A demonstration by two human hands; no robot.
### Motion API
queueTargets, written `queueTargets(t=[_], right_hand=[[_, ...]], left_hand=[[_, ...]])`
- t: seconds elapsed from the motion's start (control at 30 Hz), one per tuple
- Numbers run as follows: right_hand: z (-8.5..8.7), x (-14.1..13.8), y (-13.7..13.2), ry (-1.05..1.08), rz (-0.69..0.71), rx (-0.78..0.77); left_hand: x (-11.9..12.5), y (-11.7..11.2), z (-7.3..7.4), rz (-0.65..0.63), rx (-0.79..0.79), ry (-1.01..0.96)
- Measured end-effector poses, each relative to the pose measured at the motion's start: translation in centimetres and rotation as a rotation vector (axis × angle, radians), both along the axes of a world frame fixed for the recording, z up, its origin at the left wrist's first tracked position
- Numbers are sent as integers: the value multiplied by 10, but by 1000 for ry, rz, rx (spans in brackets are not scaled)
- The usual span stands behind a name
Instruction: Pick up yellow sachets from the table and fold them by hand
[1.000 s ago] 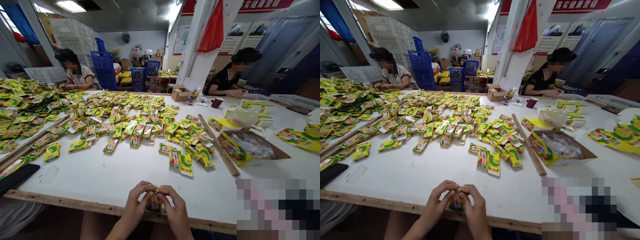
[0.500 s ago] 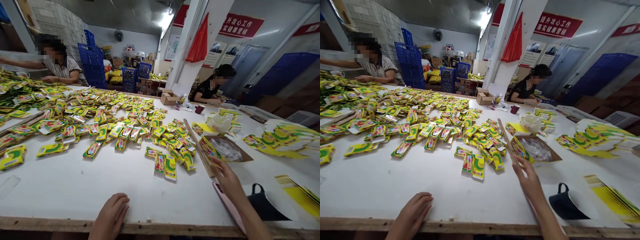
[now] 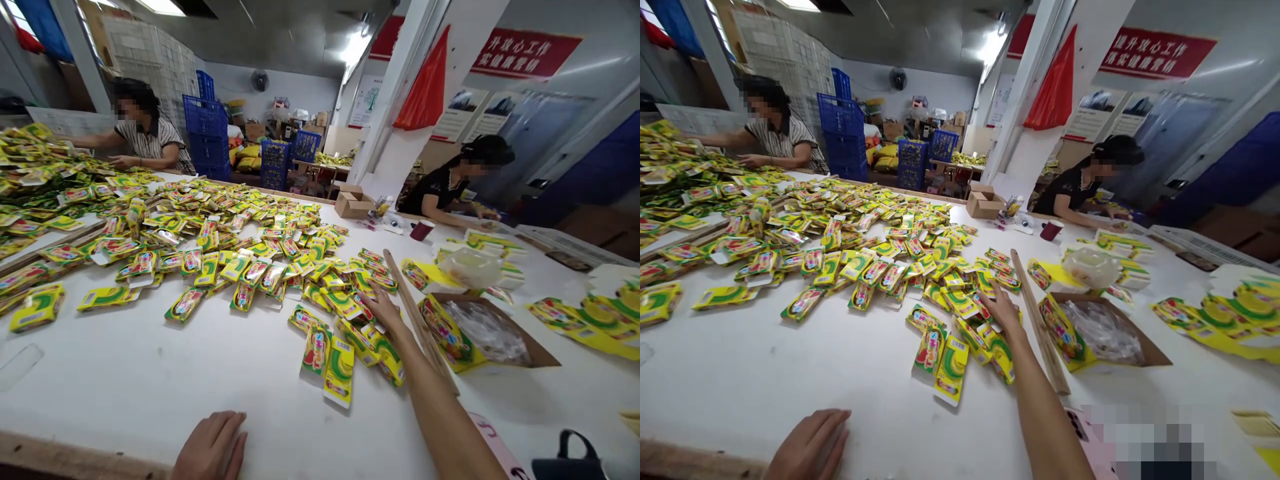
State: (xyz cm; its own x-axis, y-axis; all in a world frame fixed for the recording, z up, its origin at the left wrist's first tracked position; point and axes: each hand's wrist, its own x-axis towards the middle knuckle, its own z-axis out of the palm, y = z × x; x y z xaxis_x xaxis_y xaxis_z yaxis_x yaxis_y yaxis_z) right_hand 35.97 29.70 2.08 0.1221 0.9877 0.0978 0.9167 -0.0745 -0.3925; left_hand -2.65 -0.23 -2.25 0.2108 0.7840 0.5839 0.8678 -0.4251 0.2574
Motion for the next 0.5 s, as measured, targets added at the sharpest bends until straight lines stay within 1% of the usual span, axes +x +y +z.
queueTargets(t=[0.1, 0.17, 0.3, 0.4, 0.5], right_hand=[[-1, -18, -25, 0, 55, -9], [0, -33, -45, -6, 86, 0], [-1, -68, -82, -42, 168, 11], [-3, -97, -105, -64, 199, 5], [-6, -124, -125, -39, 180, -10]], left_hand=[[3, -2, 7, 3, -57, -32], [4, -2, 8, 3, -79, -32], [5, -2, 5, 62, -162, -48], [5, -2, 9, 75, -286, -120], [9, -3, 16, 48, -414, -213]])
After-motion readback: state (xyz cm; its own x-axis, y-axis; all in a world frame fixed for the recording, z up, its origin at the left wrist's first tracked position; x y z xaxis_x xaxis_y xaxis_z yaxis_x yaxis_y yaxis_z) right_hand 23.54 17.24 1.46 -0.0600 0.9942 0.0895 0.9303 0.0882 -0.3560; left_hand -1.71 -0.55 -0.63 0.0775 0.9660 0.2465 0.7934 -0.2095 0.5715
